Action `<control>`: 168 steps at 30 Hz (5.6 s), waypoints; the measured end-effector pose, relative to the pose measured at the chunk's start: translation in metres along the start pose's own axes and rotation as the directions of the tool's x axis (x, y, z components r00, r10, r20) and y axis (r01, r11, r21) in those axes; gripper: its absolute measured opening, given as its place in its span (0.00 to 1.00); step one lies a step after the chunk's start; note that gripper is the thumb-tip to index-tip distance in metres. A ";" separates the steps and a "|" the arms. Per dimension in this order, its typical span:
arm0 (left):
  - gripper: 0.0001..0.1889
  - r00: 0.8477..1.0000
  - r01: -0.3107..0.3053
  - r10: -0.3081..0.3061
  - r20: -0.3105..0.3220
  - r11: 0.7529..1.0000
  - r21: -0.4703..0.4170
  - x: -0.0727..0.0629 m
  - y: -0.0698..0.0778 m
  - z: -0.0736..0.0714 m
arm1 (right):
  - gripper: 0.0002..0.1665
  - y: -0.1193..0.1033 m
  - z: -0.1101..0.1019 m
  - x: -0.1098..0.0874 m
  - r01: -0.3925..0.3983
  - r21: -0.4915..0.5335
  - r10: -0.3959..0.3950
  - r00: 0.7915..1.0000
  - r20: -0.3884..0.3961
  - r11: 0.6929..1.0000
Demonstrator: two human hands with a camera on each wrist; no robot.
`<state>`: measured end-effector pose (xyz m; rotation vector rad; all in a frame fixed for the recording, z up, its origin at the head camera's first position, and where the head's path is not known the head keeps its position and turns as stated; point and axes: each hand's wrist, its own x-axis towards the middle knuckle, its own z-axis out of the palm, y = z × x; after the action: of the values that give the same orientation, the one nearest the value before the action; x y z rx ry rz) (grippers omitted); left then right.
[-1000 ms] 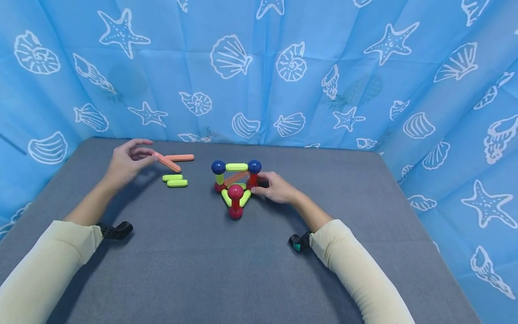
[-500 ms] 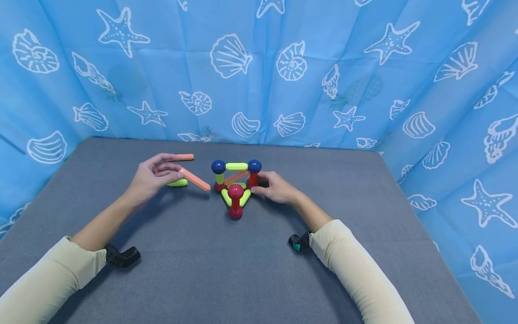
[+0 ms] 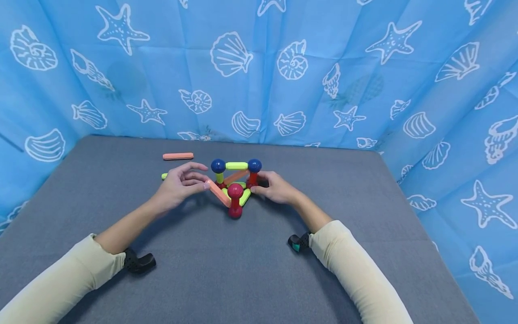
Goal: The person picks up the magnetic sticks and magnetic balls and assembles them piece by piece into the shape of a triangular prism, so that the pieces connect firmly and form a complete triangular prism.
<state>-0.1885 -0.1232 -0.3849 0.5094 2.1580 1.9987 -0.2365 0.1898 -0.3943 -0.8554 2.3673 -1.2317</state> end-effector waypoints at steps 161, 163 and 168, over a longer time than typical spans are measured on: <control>0.23 0.995 0.019 -0.063 0.071 0.867 0.498 0.016 -0.010 0.045 | 0.21 -0.019 0.005 -0.008 -0.083 -0.191 0.072 0.995 -0.064 0.978; 0.22 0.994 0.026 -0.075 0.074 0.858 0.513 0.016 -0.009 0.045 | 0.20 -0.019 0.006 -0.008 -0.086 -0.199 0.073 0.995 -0.070 0.976; 0.16 0.991 0.062 -0.115 0.061 0.825 0.562 0.016 -0.007 0.044 | 0.19 -0.019 0.007 -0.007 -0.074 -0.222 0.057 0.995 -0.082 0.972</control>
<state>-0.1894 -0.0763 -0.3941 0.5430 2.6389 1.2342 -0.2202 0.1818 -0.3830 -0.8021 2.6099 -0.9998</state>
